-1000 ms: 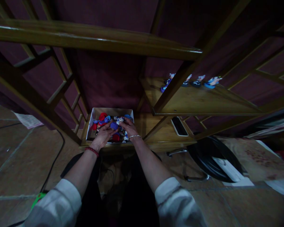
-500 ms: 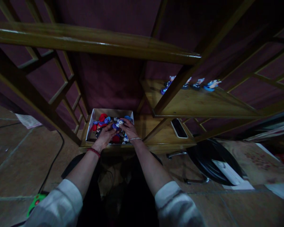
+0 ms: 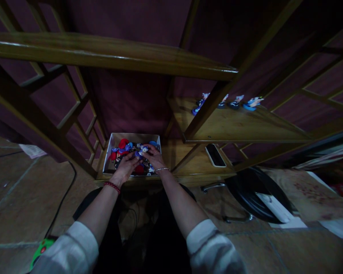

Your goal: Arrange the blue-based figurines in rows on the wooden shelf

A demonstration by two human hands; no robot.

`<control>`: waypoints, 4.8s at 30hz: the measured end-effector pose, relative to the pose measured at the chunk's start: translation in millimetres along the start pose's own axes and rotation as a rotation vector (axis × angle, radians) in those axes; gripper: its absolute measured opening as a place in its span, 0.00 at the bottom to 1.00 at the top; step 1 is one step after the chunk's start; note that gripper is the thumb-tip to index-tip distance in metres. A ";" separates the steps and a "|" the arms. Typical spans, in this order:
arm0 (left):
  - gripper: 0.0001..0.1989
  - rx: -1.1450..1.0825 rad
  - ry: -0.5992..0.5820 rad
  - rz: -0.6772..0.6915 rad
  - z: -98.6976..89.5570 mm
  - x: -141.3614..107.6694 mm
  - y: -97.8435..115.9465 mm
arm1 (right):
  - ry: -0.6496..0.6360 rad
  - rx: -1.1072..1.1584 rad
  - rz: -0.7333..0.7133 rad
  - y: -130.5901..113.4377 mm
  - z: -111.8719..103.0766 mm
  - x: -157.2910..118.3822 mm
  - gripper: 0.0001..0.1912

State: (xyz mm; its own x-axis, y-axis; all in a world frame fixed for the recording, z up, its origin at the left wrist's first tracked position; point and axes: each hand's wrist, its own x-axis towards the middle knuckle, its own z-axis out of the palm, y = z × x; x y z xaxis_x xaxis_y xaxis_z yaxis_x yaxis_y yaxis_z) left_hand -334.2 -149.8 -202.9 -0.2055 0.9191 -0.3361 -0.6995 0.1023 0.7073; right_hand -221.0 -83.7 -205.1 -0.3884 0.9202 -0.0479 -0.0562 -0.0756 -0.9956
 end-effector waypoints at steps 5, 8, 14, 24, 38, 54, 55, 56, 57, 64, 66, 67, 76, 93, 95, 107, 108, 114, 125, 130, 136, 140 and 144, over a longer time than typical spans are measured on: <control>0.07 -0.007 -0.024 -0.007 -0.1 1.2 0.0 | 0.016 -0.027 0.004 0.5 -2.0 1.0 0.19; 0.06 -0.021 -0.033 -0.005 -0.5 0.7 0.8 | 0.013 -0.042 -0.012 2.1 -2.8 2.1 0.19; 0.06 -0.032 -0.061 0.012 -0.6 0.8 1.1 | 0.016 -0.052 -0.028 5.6 -3.8 4.2 0.19; 0.06 -0.037 -0.032 0.026 -0.4 3.2 -2.2 | -0.009 -0.005 -0.027 9.7 -5.4 6.0 0.19; 0.03 -0.038 -0.001 0.013 -2.0 4.1 -1.5 | 0.001 -0.036 -0.021 7.1 -4.8 4.0 0.19; 0.03 -0.010 -0.008 0.018 0.7 1.9 -1.5 | 0.048 -0.066 0.000 7.8 -5.2 3.6 0.19; 0.03 -0.011 -0.008 0.016 1.3 1.4 -1.3 | 0.044 -0.064 -0.002 8.0 -5.3 3.8 0.19; 0.03 -0.013 -0.008 0.016 1.8 1.0 -1.1 | 0.039 -0.061 -0.007 7.9 -5.3 3.8 0.19; 0.03 -0.014 -0.006 0.016 2.1 0.8 -1.0 | 0.033 -0.057 -0.014 7.5 -5.2 3.8 0.19; 0.05 -0.007 0.027 0.005 0.3 3.1 -3.0 | -0.022 -0.090 -0.044 3.7 -4.6 2.4 0.18; 0.05 0.000 0.027 0.006 0.3 3.3 -3.4 | -0.034 -0.088 -0.047 5.0 -4.9 2.8 0.18; 0.05 0.004 0.027 0.004 0.5 3.2 -3.5 | -0.038 -0.091 -0.048 6.1 -5.2 3.3 0.18; 0.04 0.032 0.010 -0.004 2.1 -0.7 -2.0 | -0.079 -0.175 -0.083 12.1 -10.2 6.1 0.18; 0.05 0.052 0.062 -0.038 7.6 1.5 -1.4 | -0.079 -0.480 -0.212 6.1 -7.6 3.2 0.12; 0.05 0.051 0.091 -0.030 10.0 1.4 -1.5 | -0.076 -0.492 -0.208 5.4 -7.9 3.8 0.13; 0.04 0.078 0.072 0.002 10.4 3.8 -2.4 | -0.050 -0.498 -0.230 11.8 -8.2 8.3 0.13; 0.04 0.077 0.077 0.008 11.0 3.6 -2.5 | -0.053 -0.493 -0.229 12.3 -7.7 8.4 0.13; 0.03 0.068 0.112 0.028 16.3 0.4 -1.8 | -0.042 -0.488 -0.236 10.1 -4.3 5.6 0.14; 0.04 0.076 0.155 0.011 19.9 0.7 1.3 | 0.043 -0.595 -0.258 8.7 1.1 1.3 0.13; 0.04 0.051 0.185 0.018 19.3 1.6 -1.5 | 0.052 -0.616 -0.280 12.9 1.9 -0.3 0.14; 0.04 -0.034 0.125 0.050 18.2 1.2 -9.4 | 0.046 -0.570 -0.242 8.5 -0.9 -3.3 0.14; 0.04 -0.054 0.088 0.042 15.6 2.6 -12.2 | 0.034 -0.534 -0.205 6.4 -5.0 -3.4 0.15; 0.05 -0.043 0.072 0.025 12.6 6.0 -14.0 | 0.028 -0.512 -0.181 8.4 -8.5 -1.6 0.16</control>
State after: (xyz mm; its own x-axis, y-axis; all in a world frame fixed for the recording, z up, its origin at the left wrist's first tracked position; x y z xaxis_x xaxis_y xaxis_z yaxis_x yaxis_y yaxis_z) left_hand -317.0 -140.9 -207.0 -0.2709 0.8913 -0.3636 -0.7217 0.0619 0.6894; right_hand -213.0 -82.5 -214.1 -0.3895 0.9114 0.1326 0.3379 0.2753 -0.9000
